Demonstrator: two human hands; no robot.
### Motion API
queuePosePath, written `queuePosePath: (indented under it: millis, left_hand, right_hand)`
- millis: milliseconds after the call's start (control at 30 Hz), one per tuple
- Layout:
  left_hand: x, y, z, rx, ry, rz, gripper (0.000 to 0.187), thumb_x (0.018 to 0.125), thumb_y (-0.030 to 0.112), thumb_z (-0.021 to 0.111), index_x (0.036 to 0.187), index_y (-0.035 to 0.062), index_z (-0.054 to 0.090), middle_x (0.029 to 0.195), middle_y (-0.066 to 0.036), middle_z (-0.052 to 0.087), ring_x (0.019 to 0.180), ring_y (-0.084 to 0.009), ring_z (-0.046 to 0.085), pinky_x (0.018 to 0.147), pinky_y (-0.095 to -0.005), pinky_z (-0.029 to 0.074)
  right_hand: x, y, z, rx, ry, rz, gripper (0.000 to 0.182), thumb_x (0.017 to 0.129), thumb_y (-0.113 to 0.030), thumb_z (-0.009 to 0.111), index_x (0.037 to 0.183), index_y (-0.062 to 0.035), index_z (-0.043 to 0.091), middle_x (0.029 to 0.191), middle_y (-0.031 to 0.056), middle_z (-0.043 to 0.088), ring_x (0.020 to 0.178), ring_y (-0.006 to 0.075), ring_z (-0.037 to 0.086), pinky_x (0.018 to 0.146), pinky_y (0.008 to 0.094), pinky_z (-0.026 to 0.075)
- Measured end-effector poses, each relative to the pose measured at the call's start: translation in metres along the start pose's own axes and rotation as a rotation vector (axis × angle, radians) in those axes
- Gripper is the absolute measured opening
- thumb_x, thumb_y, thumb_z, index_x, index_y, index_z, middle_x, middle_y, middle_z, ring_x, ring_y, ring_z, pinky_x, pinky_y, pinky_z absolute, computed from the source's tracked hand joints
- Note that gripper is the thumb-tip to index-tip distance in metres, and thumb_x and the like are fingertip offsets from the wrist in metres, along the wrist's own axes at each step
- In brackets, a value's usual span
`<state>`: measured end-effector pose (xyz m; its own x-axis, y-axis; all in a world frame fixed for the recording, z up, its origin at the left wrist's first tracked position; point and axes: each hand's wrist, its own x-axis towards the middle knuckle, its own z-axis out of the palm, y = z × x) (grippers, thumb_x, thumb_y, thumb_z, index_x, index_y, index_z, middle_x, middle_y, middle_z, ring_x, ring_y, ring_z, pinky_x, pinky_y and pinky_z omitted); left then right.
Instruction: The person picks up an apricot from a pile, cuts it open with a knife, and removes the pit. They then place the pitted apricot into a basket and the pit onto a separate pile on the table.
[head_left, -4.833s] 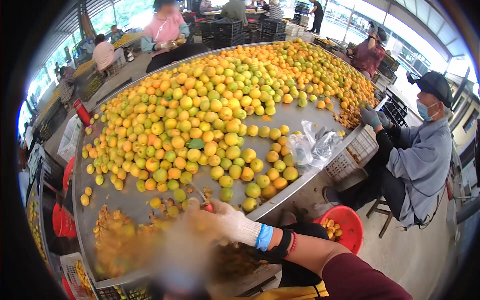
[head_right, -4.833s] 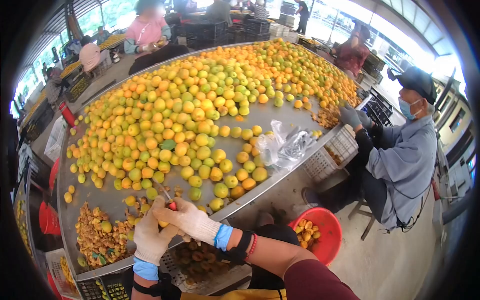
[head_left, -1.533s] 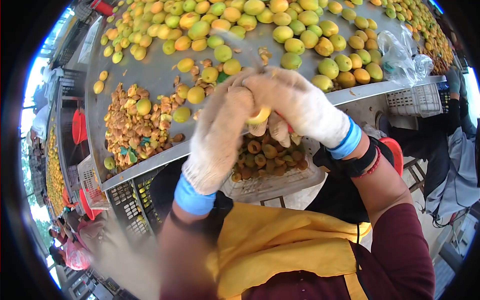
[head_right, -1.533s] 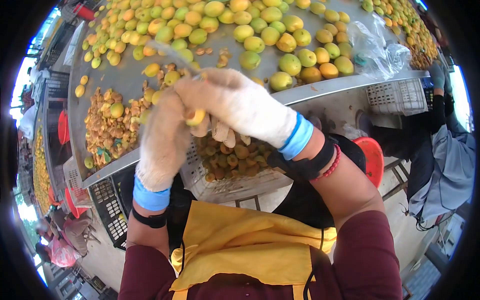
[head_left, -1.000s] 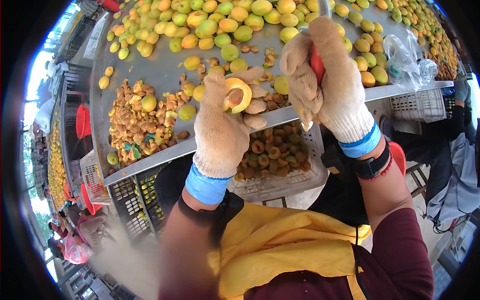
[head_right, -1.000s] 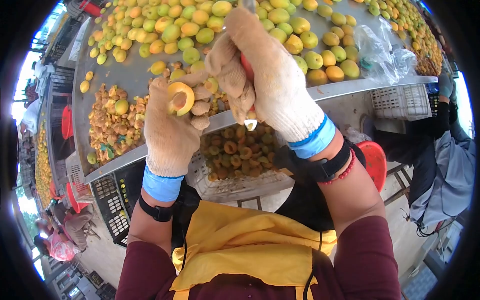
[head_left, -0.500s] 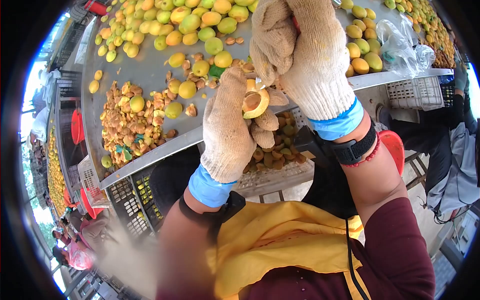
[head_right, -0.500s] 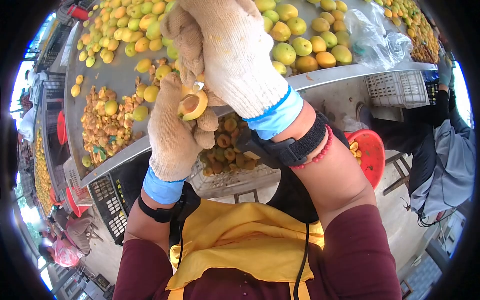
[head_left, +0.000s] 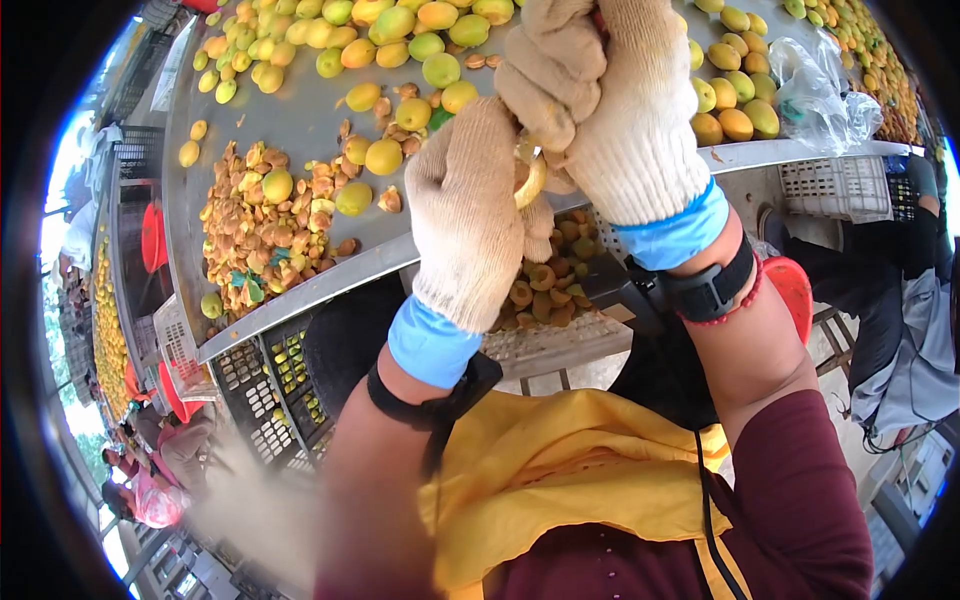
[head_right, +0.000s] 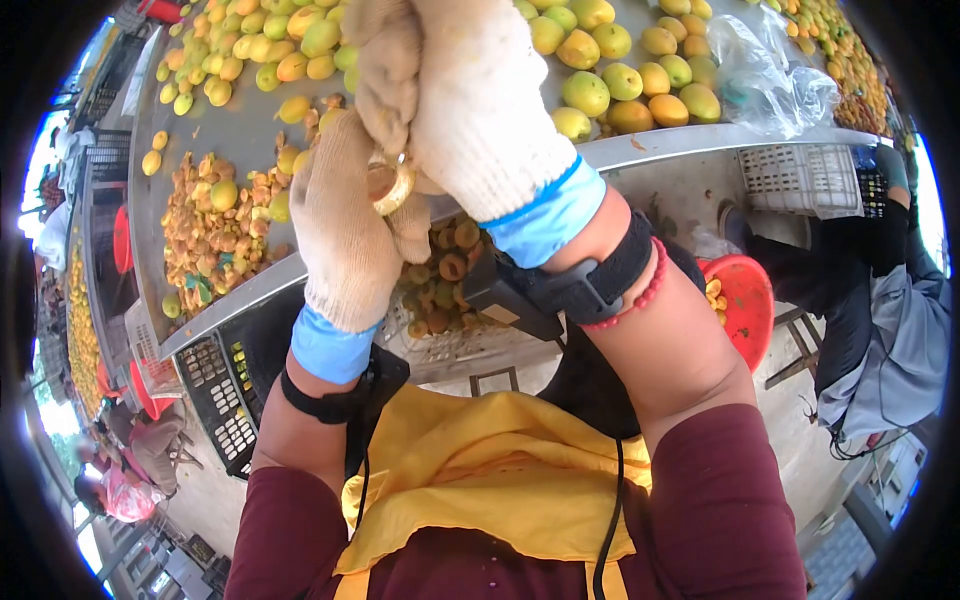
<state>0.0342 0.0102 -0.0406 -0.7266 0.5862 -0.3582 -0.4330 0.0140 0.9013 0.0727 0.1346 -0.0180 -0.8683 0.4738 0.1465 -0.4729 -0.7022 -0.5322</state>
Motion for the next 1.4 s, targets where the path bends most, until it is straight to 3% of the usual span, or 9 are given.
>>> queuePosePath:
  millis: [333,400,433,567,800,867,1033,1267,1400]
  left_hand:
    - [0.038,-0.016,0.003,-0.288,-0.182,-0.095,0.029,0.111,0.036,0.040,0.101,0.0122,0.054,0.072,-0.004,0.053,0.043,-0.0149,0.044,0.038,-0.0277,0.030]
    - [0.039,-0.003,0.003,-0.433,-0.146,-0.291,0.028,0.112,0.036,0.038,0.103,0.0143,0.052,0.073,-0.004,0.050,0.044,-0.0141,0.042,0.039,-0.0275,0.026]
    - [0.051,-0.017,-0.009,-0.237,-0.325,-0.128,0.028,0.112,0.035,0.038,0.104,0.0134,0.053,0.078,-0.004,0.053,0.044,-0.0126,0.043,0.038,-0.0259,0.028]
    - [0.066,-0.003,-0.013,-0.499,-0.383,-0.393,0.025,0.112,0.033,0.043,0.108,0.0120,0.057,0.081,-0.002,0.057,0.044,-0.0080,0.041,0.035,-0.0195,0.028]
    - [0.088,-0.003,-0.017,-0.581,-0.505,-0.366,0.028,0.110,0.037,0.050,0.107,0.0108,0.059,0.084,-0.004,0.063,0.045,-0.0121,0.050,0.036,-0.0223,0.036]
    - [0.093,-0.005,-0.005,-0.427,0.014,-0.084,0.029,0.109,0.035,0.050,0.106,0.0074,0.058,0.093,-0.007,0.065,0.057,-0.0143,0.057,0.040,-0.0222,0.040]
    - [0.112,0.004,-0.046,-0.320,-0.294,0.160,0.045,0.108,0.034,0.054,0.130,-0.0050,0.059,0.111,-0.019,0.068,0.094,-0.0285,0.066,0.077,-0.0393,0.057]
    - [0.061,0.051,-0.053,-0.036,-0.103,0.398,0.051,0.110,0.038,0.050,0.136,-0.0044,0.057,0.115,-0.018,0.068,0.100,-0.0274,0.068,0.076,-0.0359,0.060]
    - [-0.008,0.057,-0.064,0.141,-0.327,0.135,0.039,0.109,0.026,0.055,0.136,-0.0010,0.061,0.119,-0.015,0.068,0.100,-0.0235,0.071,0.073,-0.0348,0.063]
  right_hand:
    - [0.012,0.020,0.006,-0.044,0.315,-0.024,0.027,0.107,-0.029,0.058,0.107,-0.0020,0.064,0.076,0.0075,0.059,0.051,0.0208,0.051,0.043,0.0305,0.044]
    - [0.024,0.014,0.012,0.280,-0.258,0.049,0.035,0.105,-0.028,0.061,0.123,0.0025,0.061,0.092,0.0137,0.065,0.056,0.0269,0.057,0.045,0.0326,0.049]
    - [0.026,0.013,0.017,0.218,0.407,-0.032,0.031,0.107,-0.032,0.059,0.104,-0.0011,0.064,0.076,0.0080,0.060,0.051,0.0214,0.053,0.040,0.0320,0.044]
    - [0.027,0.006,-0.002,-0.141,0.176,-0.044,0.046,0.111,-0.040,0.052,0.072,-0.0164,0.047,0.053,-0.0043,0.038,0.042,0.0103,0.036,0.039,0.0279,0.034]
    - [0.044,0.012,-0.014,0.068,0.294,-0.012,0.044,0.109,-0.043,0.053,0.072,-0.0195,0.049,0.054,-0.0066,0.041,0.043,0.0100,0.037,0.040,0.0271,0.032]
    - [0.047,0.009,-0.018,0.055,0.357,0.000,0.045,0.109,-0.043,0.054,0.072,-0.0191,0.048,0.054,-0.0061,0.042,0.042,0.0103,0.037,0.038,0.0279,0.033]
    - [0.048,-0.009,-0.025,-0.268,0.364,-0.054,0.042,0.108,-0.040,0.055,0.075,-0.0146,0.053,0.052,-0.0054,0.044,0.039,0.0102,0.038,0.037,0.0282,0.037]
    - [0.036,-0.017,-0.038,-0.528,0.194,0.006,0.030,0.109,-0.034,0.053,0.096,-0.0078,0.059,0.067,-0.0070,0.038,0.051,0.0052,0.031,0.046,0.0238,0.031]
    - [0.029,-0.031,-0.055,-0.509,0.235,0.076,0.029,0.104,-0.028,0.059,0.085,-0.0068,0.061,0.068,-0.0027,0.053,0.055,0.0065,0.051,0.049,0.0259,0.044]
